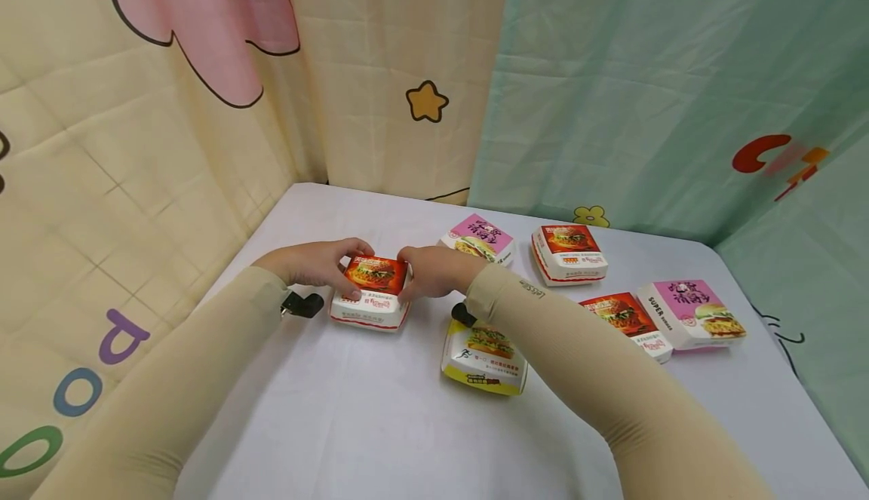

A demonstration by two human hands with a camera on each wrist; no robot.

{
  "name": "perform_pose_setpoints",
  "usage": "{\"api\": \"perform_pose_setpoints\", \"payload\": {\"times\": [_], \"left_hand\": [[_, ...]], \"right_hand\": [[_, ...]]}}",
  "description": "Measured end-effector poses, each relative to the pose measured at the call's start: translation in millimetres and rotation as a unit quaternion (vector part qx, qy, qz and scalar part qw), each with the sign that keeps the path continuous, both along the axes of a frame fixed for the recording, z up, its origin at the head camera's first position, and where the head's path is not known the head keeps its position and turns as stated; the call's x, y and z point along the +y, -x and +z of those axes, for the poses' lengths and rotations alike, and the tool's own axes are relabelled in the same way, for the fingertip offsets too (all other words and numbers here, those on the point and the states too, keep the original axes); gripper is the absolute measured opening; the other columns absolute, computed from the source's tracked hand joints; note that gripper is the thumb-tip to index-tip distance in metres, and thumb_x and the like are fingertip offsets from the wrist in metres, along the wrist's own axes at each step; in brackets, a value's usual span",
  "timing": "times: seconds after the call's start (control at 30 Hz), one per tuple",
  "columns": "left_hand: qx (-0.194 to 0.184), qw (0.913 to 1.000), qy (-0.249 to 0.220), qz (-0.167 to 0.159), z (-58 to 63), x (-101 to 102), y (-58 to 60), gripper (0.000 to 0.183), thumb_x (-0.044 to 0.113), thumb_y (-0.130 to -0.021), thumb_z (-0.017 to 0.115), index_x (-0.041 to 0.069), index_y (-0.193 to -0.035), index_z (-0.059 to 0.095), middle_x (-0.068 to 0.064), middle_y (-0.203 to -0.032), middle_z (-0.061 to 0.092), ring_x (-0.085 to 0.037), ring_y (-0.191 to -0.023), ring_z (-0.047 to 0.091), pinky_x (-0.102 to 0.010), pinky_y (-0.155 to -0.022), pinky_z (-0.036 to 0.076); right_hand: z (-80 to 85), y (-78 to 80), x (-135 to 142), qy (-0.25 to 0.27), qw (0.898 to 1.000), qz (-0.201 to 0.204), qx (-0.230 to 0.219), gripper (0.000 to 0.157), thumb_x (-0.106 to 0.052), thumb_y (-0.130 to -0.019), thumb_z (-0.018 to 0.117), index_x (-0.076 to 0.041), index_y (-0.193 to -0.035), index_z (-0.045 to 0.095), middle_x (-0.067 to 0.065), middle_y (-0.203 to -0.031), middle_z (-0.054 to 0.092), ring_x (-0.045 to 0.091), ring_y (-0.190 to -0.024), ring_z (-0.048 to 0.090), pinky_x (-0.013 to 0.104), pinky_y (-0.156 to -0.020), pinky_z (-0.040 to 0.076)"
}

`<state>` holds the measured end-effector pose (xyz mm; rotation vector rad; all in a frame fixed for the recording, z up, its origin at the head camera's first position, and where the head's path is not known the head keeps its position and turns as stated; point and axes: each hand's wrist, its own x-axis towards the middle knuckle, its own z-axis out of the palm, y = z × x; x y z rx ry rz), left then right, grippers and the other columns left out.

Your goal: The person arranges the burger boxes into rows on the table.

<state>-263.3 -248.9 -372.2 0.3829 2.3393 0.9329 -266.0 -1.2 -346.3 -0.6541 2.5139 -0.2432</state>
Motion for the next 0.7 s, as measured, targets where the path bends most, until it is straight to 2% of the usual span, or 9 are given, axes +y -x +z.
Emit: {"api": "perform_pose_setpoints", "payload": {"times": [0.2,0.43,0.7], "left_hand": [[-0.007,0.9999,-0.009,-0.002,-0.7,0.8,-1.0,0.075,0.028,-0.086,0.086,0.018,-0.147,0.043,-0.017,-0.158,0.041,-0.033,-0.136,0.048,-0.052,-0.117,0.042],[-0.003,1.0,0.006,-0.002,0.2,2.3,-1.4,0.076,0.031,-0.085,0.087,0.019,-0.146,0.044,-0.017,-0.156,0.043,-0.034,-0.136,0.048,-0.053,-0.116,0.042],[-0.005,1.0,0.001,-0.004,0.5,2.8,-1.8,0.075,0.029,-0.085,0.087,0.018,-0.145,0.043,-0.017,-0.154,0.045,-0.033,-0.134,0.049,-0.051,-0.116,0.042]], "right_hand": [[-1.1,0.5,0.4,0.002,1.0,-0.002,-0.004,0.079,-0.046,-0.092,0.08,-0.02,-0.158,0.043,0.006,-0.142,0.063,0.024,-0.121,0.061,0.046,-0.107,0.055],[-1.2,-0.4,1.6,0.003,1.0,0.001,-0.004,0.079,-0.045,-0.092,0.08,-0.02,-0.158,0.043,0.006,-0.139,0.064,0.024,-0.119,0.061,0.046,-0.106,0.055],[1.0,-2.9,2.3,0.006,1.0,-0.002,-0.007,0.079,-0.045,-0.093,0.079,-0.02,-0.158,0.042,0.006,-0.139,0.064,0.024,-0.118,0.061,0.045,-0.106,0.055]]}}
